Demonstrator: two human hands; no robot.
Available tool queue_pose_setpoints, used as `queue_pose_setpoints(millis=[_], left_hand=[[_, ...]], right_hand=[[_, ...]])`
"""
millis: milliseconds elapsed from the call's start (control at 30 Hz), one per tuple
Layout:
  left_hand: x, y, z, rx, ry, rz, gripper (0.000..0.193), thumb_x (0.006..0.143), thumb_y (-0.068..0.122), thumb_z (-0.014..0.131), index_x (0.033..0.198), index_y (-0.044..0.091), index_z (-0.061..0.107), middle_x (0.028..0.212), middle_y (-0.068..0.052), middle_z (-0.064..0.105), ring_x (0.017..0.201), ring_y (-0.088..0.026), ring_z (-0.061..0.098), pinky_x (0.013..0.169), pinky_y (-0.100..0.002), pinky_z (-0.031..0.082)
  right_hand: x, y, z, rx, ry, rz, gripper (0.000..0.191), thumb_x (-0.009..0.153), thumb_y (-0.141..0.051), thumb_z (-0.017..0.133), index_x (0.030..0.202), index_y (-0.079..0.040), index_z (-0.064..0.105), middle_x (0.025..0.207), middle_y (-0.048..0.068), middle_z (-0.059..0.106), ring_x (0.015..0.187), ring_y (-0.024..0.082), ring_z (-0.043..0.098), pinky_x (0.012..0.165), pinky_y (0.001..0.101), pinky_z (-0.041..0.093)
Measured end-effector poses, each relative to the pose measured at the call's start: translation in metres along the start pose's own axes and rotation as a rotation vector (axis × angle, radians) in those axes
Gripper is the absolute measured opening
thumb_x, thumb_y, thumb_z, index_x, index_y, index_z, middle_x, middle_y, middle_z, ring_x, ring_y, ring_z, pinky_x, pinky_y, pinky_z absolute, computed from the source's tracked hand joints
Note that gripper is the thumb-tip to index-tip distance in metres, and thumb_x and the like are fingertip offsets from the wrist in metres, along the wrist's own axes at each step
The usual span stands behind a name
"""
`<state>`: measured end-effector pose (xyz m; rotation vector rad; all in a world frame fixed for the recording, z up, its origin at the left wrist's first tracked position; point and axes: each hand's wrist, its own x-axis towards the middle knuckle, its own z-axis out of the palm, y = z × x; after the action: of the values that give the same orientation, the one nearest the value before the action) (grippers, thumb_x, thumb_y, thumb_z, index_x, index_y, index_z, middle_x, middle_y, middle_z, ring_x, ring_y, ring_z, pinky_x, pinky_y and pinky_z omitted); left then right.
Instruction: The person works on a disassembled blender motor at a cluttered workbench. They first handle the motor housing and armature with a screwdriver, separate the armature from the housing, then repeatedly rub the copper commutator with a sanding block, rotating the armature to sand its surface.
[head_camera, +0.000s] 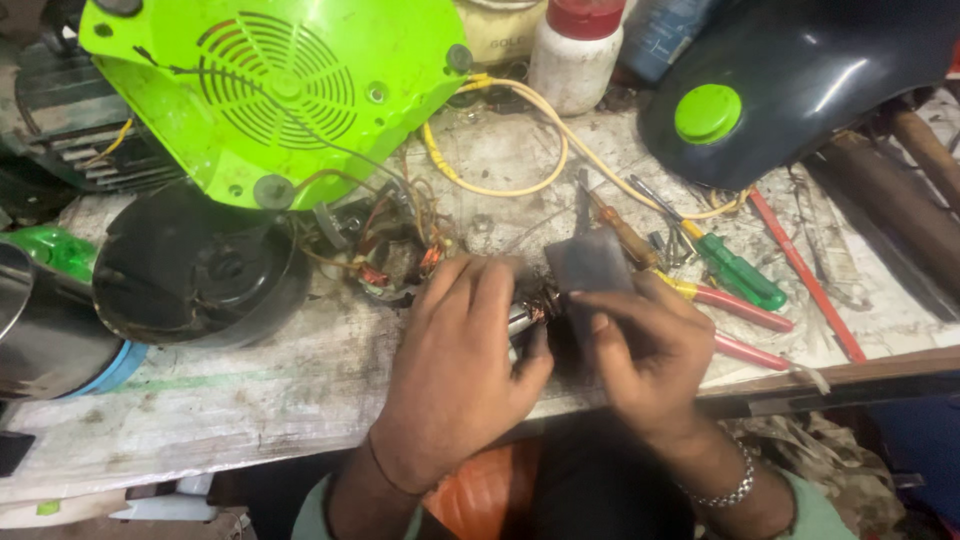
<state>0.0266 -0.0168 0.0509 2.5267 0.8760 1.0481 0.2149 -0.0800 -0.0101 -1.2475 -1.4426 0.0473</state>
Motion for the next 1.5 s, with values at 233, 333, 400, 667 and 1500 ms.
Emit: queue_pose_setpoints(millis=[233,333,400,667,1500], left_hand=[[0.0022,0.0004,-0.0022,-0.014,-0.006,-0.023,0.05,0.076,0.018,0.078,0.115,-0.003,0.056,0.111,-0.02,0.062,0.113,-0.039,0.057,0.099,-0.049,0.046],[0.003,0.0011,-0.0022,0.006,-0.032,-0.052,0.049,0.075,0.019,0.079,0.114,0.0,0.057,0.111,-0.017,0.062,0.113,-0.038,0.058,0.097,-0.05,0.044],[0.0029,0.0023,-0.0011,0.038,-0.05,-0.074,0.051,0.072,0.021,0.081,0.112,0.001,0.057,0.109,-0.016,0.062,0.112,-0.036,0.058,0.095,-0.051,0.041],[0.0003,-0.0007,-0.0001,0.053,-0.023,-0.042,0.063,0.078,0.027,0.079,0.127,-0.004,0.054,0.118,-0.021,0.064,0.12,-0.036,0.056,0.099,-0.051,0.039],[0.0,-0.0016,0.0,-0.013,-0.003,-0.039,0.067,0.078,0.025,0.079,0.13,-0.006,0.052,0.118,-0.022,0.063,0.119,-0.038,0.056,0.101,-0.052,0.04]], right_hand=[[0.0041,-0.0028,0.0023,0.061,0.003,-0.015,0.019,0.087,-0.002,0.063,0.102,0.003,0.075,0.084,0.006,0.06,0.072,0.014,0.057,0.062,0.0272,0.043],[0.0032,-0.0044,0.0024,-0.02,-0.007,-0.053,0.02,0.087,-0.003,0.066,0.103,0.004,0.075,0.082,0.007,0.058,0.071,0.014,0.056,0.061,0.0277,0.042],[0.0027,-0.0045,0.0015,-0.042,-0.008,-0.035,0.021,0.083,-0.003,0.065,0.101,0.002,0.077,0.078,0.006,0.057,0.066,0.013,0.054,0.058,0.0273,0.041],[0.0055,-0.0023,0.0034,-0.007,-0.028,-0.063,0.026,0.086,-0.005,0.067,0.11,0.001,0.075,0.082,0.007,0.056,0.071,0.014,0.053,0.061,0.0273,0.04],[0.0044,-0.0027,0.0025,-0.114,-0.004,-0.051,0.025,0.085,-0.007,0.072,0.109,-0.004,0.078,0.078,0.006,0.056,0.067,0.014,0.053,0.059,0.0278,0.039]])
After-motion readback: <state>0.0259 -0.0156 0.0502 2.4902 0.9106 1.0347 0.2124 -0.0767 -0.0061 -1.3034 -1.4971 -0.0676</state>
